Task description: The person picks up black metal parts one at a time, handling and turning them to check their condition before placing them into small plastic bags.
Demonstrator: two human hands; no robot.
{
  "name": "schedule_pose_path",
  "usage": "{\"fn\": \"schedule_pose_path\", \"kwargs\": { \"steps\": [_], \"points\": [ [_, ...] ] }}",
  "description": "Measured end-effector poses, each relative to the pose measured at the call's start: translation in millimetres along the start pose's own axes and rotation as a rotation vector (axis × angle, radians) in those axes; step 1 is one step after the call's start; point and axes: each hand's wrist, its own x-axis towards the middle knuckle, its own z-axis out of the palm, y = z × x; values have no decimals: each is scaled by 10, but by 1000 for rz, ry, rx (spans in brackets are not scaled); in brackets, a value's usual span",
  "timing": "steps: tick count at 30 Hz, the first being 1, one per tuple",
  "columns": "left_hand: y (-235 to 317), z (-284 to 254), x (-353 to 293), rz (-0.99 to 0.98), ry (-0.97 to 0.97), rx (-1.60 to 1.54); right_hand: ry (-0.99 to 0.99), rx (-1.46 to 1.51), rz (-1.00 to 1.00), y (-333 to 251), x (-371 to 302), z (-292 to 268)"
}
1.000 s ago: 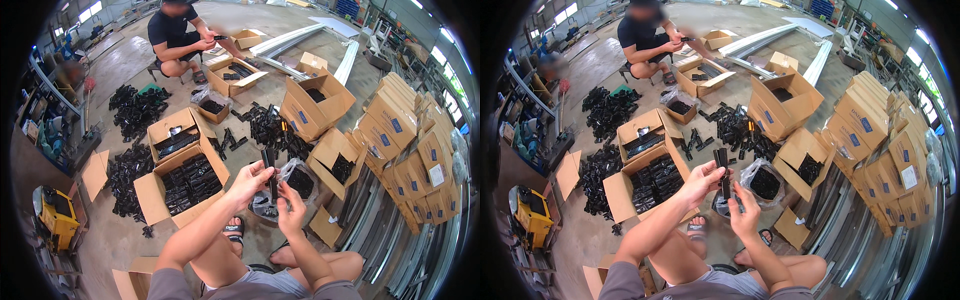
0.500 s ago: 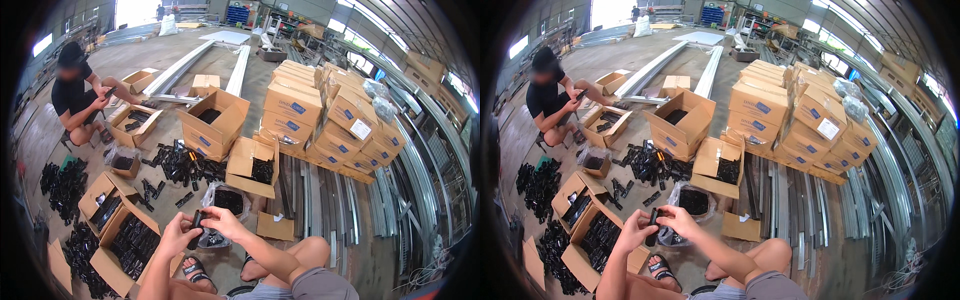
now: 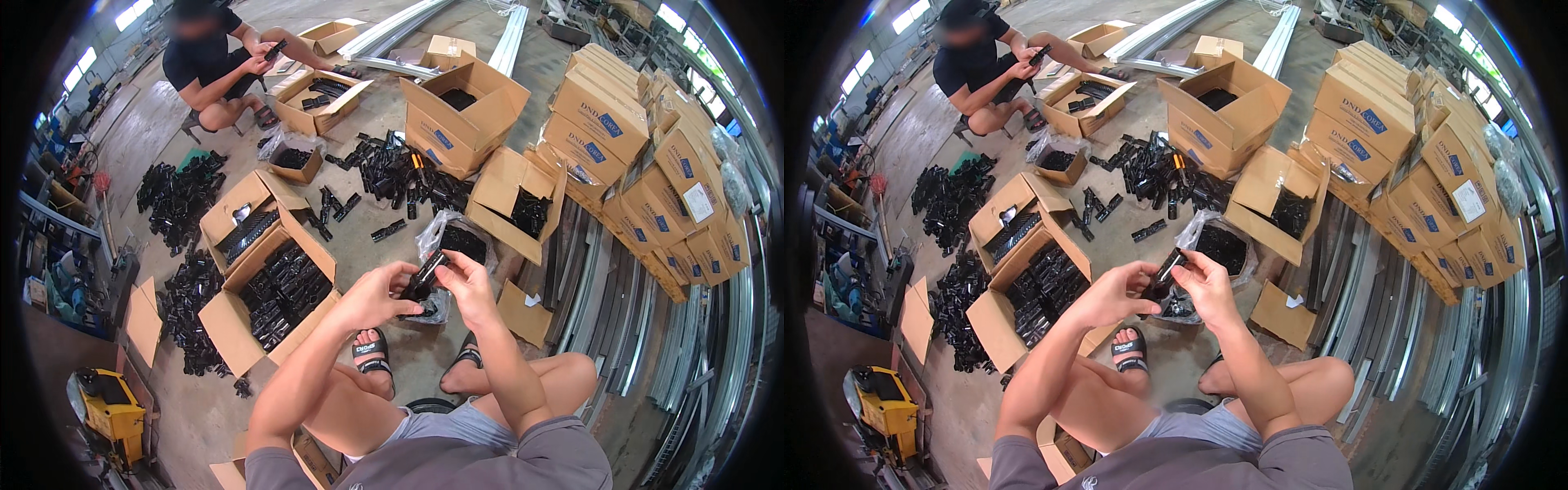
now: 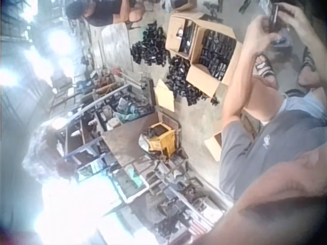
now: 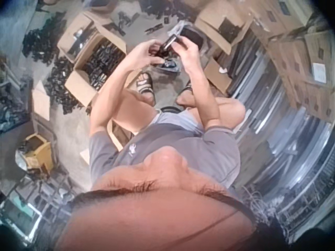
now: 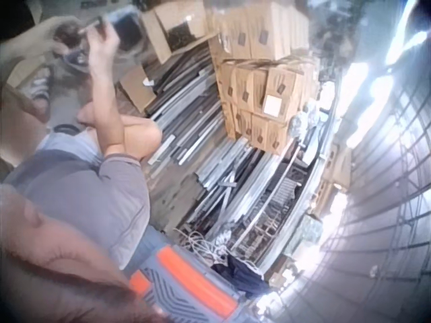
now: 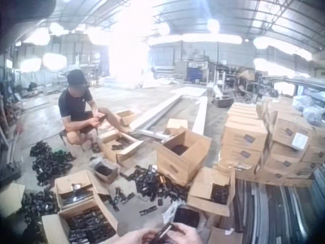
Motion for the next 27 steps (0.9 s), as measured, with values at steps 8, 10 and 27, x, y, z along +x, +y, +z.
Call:
{"fn": "schedule_pose_path", "kwargs": {
  "steps": [8,10,27],
  "points": [
    [17,11,71,-42,-26,244,49,48,2,36,79,-57],
    [28,6,76,-52,-37,251,56,60,14,54,95,-63],
    [135,-245,63,19,187,629,466,-1069,55,1325,1211,-1709]
  ]
}}
